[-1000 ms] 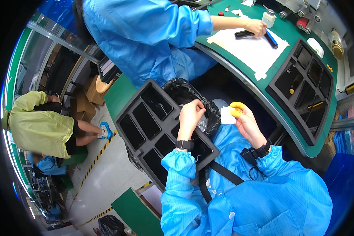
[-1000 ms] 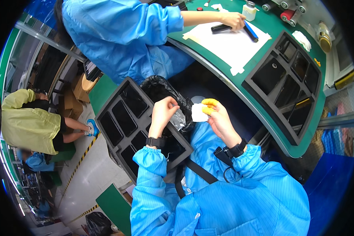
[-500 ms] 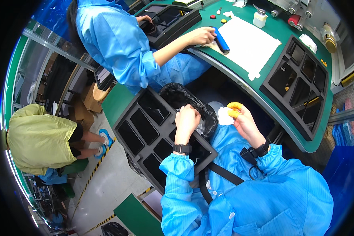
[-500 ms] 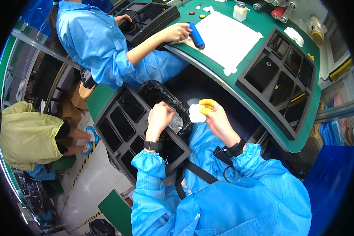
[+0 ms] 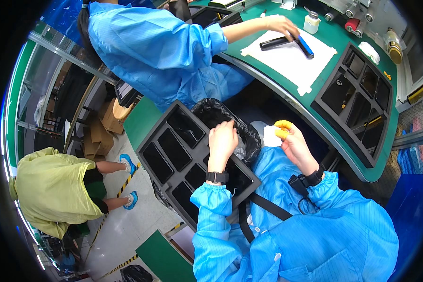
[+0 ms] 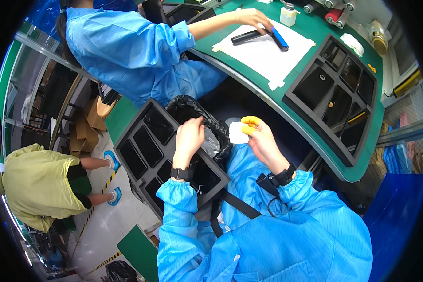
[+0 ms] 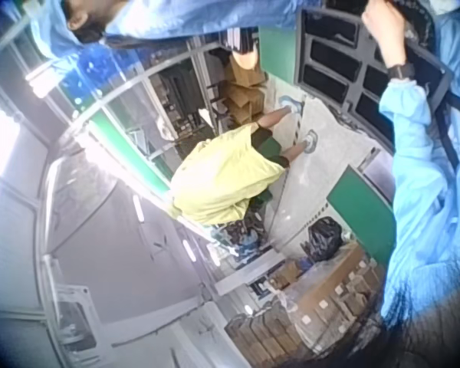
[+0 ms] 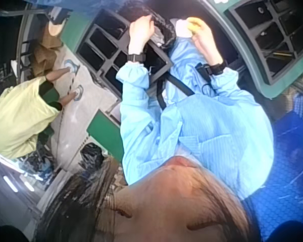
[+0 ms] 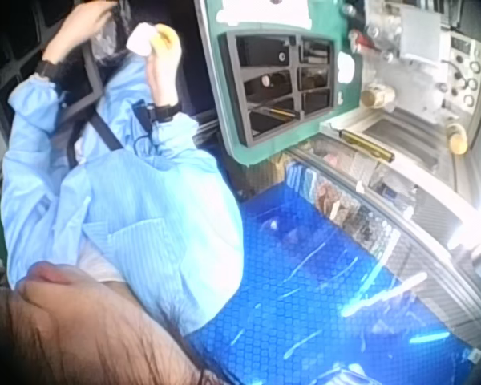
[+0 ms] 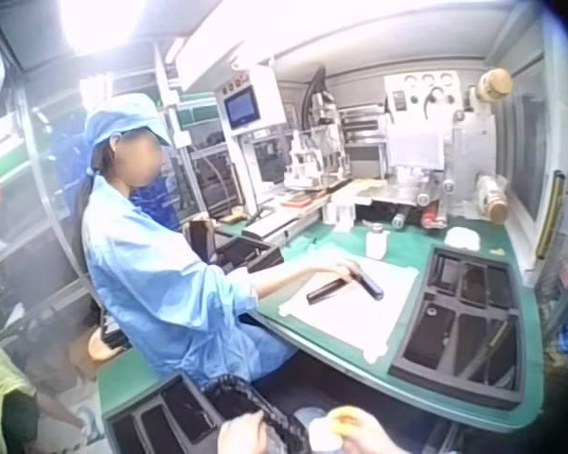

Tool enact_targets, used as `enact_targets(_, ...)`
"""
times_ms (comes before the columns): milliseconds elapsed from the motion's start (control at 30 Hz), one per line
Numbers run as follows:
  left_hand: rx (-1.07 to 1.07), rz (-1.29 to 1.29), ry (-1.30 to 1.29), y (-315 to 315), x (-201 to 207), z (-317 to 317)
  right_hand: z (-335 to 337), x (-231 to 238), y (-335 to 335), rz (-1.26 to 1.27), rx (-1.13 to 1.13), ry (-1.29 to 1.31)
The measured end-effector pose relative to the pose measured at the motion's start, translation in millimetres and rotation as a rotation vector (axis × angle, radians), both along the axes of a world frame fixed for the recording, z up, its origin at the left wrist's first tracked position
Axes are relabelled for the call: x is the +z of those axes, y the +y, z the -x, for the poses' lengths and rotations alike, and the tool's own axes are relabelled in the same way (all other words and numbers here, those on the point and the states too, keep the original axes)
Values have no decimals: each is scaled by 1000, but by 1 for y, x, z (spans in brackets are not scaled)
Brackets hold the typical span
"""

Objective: Cleaning several rectangular electronic screens arranged in a tray using a cloth.

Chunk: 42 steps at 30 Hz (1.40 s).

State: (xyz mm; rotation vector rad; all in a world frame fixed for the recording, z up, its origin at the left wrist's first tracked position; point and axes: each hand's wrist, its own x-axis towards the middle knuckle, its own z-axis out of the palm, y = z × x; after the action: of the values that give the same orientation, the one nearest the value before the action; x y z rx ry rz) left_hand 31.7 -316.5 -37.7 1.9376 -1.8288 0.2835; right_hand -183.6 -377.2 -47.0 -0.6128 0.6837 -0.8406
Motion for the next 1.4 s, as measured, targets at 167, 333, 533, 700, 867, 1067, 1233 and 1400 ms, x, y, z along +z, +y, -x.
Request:
enact_targets(167, 11, -573, 225, -4, -3, 8, 2, -3, 0, -2, 5, -24)
enact_targets(333, -57, -325, 283, 5, -18, 25, 4, -6, -1, -8, -10, -7)
enact_targets(533, -71, -629, 20, 11, -16, 31, 4, -51, -22, 121, 27, 18)
enact_targets(700, -62, -684, -46, 13, -17, 35, -5, -66, -22, 495, 294, 478)
enact_targets(867, -186, -694, -9, 19, -8, 33, -5, -65, -10, 731, 448, 575)
enact_targets(1067, -186, -829, -161, 25, -11, 39, -4, -62, -15, 845, 591, 620)
enact_targets(1233, -147, -1046, -227, 14, -8, 50, 1, -72, -12, 771, 531, 581)
enact_targets(1400, -98, -1331, -346, 6, -19, 66, 8, -69, -7, 533, 427, 429)
